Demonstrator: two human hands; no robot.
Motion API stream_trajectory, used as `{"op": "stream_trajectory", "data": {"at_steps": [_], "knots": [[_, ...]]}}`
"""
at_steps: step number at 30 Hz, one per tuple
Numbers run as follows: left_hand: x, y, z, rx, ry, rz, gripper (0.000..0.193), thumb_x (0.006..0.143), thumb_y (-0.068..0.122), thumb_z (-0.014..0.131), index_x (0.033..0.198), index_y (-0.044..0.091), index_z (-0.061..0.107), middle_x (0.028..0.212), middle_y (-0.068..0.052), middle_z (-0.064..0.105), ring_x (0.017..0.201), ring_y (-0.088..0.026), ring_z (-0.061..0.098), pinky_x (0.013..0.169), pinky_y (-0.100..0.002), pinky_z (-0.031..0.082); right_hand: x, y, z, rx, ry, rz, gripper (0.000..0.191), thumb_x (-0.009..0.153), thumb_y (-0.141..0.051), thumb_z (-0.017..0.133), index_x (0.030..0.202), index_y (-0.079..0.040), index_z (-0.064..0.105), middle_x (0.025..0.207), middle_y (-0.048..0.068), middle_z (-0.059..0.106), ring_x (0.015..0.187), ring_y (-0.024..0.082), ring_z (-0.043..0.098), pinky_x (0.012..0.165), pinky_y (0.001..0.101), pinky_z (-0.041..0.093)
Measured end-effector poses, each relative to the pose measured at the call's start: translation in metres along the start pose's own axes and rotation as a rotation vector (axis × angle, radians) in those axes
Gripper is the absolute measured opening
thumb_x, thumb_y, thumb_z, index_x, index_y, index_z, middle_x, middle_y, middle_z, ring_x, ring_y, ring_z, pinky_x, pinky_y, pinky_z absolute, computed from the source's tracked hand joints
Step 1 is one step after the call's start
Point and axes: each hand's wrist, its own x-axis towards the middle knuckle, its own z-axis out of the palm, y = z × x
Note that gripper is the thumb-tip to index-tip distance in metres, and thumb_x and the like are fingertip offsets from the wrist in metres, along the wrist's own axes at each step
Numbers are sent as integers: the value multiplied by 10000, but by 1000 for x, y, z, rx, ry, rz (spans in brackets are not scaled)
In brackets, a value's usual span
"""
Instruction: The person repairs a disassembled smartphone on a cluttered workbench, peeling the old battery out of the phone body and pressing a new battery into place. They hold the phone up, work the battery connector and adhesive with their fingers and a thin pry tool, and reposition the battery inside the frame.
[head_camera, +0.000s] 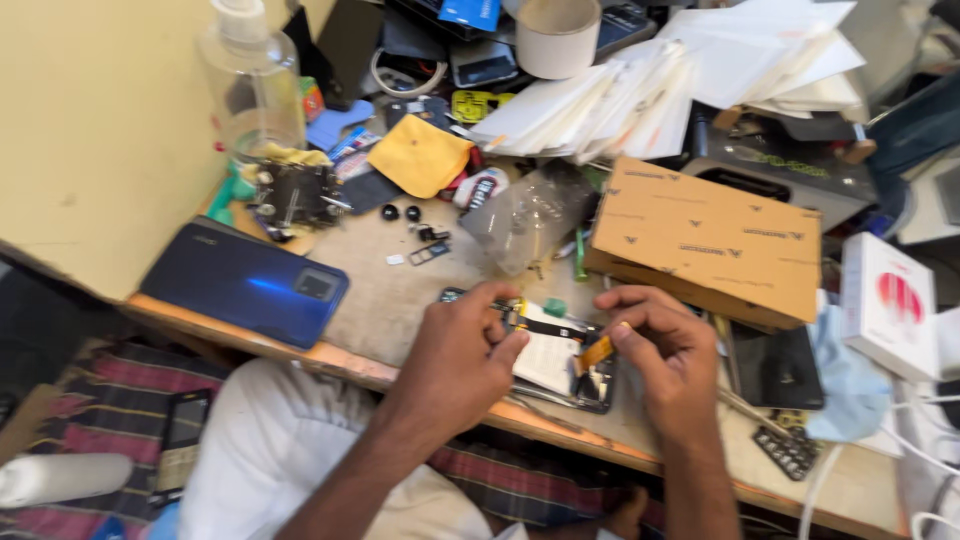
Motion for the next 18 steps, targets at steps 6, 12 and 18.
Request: {"op": "stream_trajectory", "data": {"at_steps": [6,12,18], "knots": [[-5,7,-1,84,4,18,449,805,109,786,1223,19,647,661,-98,641,590,-254,651,579,-411,528,0,6,-3,20,-35,-1,99,876,-2,627,834,48,701,1130,145,715,1022,160,647,916,284,498],[-7,11,-3,223,-34,64,491,791,119,806,1223,-20,616,940,-202,677,855,-377,686,757,-469,539,-1,10,-4,38,-22,13,100,871,-3,632,832,56,703,1126,147,719,995,156,646,879,283,500],[-10,23,3,242,-94,-35,767,794,134,808,1419,-25,392,1130,-297,637,1072,-453,644,918,-478,521,-1,10,-4,35,-18,10,100,875,1,633,839,62,704,1126,154,717,996,160,651,886,289,508]]}}
